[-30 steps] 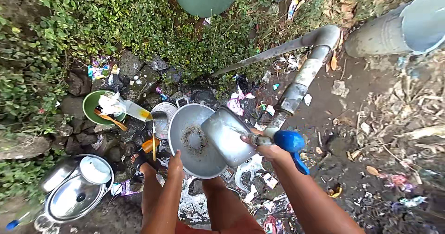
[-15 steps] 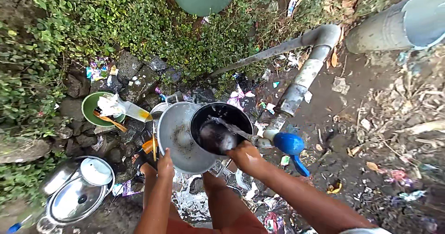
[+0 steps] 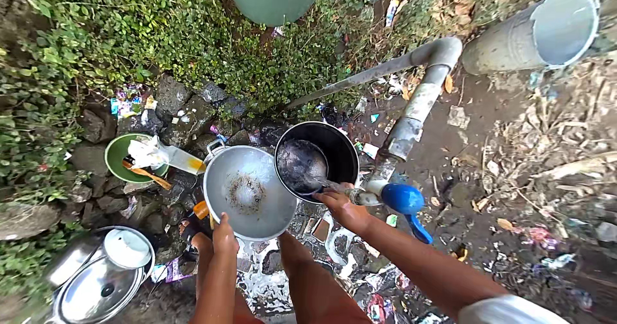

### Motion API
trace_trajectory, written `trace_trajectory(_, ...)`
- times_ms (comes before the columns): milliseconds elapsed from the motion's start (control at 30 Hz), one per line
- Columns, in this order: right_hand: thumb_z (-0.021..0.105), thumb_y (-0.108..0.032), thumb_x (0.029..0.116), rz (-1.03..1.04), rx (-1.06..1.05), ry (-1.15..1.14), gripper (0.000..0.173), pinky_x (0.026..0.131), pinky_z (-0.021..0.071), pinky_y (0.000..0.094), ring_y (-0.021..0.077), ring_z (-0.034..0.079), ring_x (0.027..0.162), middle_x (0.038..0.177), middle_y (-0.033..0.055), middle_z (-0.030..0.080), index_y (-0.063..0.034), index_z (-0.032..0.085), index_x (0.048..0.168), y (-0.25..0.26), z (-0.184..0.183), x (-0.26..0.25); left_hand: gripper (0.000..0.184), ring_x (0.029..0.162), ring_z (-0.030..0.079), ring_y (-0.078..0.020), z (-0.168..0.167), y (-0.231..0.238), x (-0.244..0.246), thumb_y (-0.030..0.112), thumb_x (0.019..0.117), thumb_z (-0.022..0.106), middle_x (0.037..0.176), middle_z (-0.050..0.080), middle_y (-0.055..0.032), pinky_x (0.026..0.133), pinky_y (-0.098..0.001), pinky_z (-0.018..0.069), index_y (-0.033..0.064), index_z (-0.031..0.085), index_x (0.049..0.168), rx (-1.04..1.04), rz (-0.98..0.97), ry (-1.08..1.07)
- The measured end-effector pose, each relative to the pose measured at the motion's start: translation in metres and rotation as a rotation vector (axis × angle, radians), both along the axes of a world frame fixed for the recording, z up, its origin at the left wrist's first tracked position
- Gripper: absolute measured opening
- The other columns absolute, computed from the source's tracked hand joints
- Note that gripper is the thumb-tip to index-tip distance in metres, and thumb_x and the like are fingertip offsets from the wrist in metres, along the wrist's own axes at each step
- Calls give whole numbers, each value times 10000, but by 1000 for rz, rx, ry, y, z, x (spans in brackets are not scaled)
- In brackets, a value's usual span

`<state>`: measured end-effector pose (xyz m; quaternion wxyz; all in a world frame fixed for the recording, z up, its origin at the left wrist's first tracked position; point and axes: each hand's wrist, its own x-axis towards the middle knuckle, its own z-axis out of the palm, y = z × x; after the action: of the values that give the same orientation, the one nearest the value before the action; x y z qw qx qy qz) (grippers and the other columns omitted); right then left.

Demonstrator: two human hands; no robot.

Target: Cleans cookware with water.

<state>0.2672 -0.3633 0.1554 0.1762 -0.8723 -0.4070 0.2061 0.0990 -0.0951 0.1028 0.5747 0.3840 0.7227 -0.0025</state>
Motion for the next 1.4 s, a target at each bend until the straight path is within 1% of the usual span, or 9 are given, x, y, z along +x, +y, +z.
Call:
trace_trajectory(133,574,-131,1002,-179,198,41,266,1059,450,596,352,698,1106,1112,133,766,-112,775,1175,69,-20,17,523,1452,412,-296,-3,-5,12,274,1116,419,1582,402,-197,1175,-499,360,45,317,1575,3,-19,-46)
trace_trajectory(233,614,-185,1020,-504,260,400,319,1106,452,505,298,658,1198,1216,175,725,-4,711,1265,127,1,28,535,1463,399,-295,-6,-3,20,284,1116,413,1596,387,-189,1187,-501,340,46,305,1583,9,-32,-63)
trace_trajectory(300,597,-191,1042,-785,397,642,317,1006,525,430,202,675,1100,1183,142,718,-4,675,1287,145,11,34,531,1451,414,-297,-7,-2,24,300,1114,419,1579,410,-193,1184,-503,345,39,334,1569,17,-47,-60)
trace_trajectory(367,538,-246,1069,-1027,571,802,316,896,560,409,173,674,990,1097,112,703,-42,640,1288,148,12,35,531,1435,432,-298,-9,0,26,321,1112,421,1560,432,-202,1176,-500,355,23,366,1548,27,-56,-69)
trace_trajectory(500,369,-348,1122,-1349,894,1154,444,1019,534,468,235,625,1202,1310,134,639,-79,494,1453,127,-3,23,532,1427,445,-289,-9,2,28,319,1111,428,1551,442,-205,1177,-488,362,20,365,1547,31,-19,-104)
trace_trajectory(633,233,-517,1106,-1550,1028,1368,556,930,569,508,251,659,1120,1217,128,662,-117,475,1407,93,-12,3,507,1390,485,-291,-2,-5,34,298,1111,431,1514,479,-217,1148,-486,400,9,391,1526,-1,-3,-123)
trace_trajectory(833,221,-438,1093,-1762,1193,1318,467,891,564,501,232,659,1072,1132,82,670,-144,535,1276,31,5,-11,478,1401,469,-299,1,-19,51,220,1103,460,1520,469,-225,1157,-486,384,-2,404,1522,-24,-132,-145)
trace_trajectory(1233,262,-514,1101,-1800,1300,923,542,1036,518,556,259,596,1282,1401,102,595,-173,428,1488,-89,-12,-8,670,1316,531,-414,20,-88,174,159,992,587,1442,499,-301,1079,-545,461,63,299,1590,-42,-937,-38)
trace_trajectory(1400,311,-257,1134,-1644,907,675,428,983,555,387,183,640,1151,1303,146,608,-15,404,1475,-48,-3,-1,645,1401,444,-437,34,-92,184,253,1062,542,1537,405,-302,1152,-540,387,78,264,1617,89,-1077,-182)
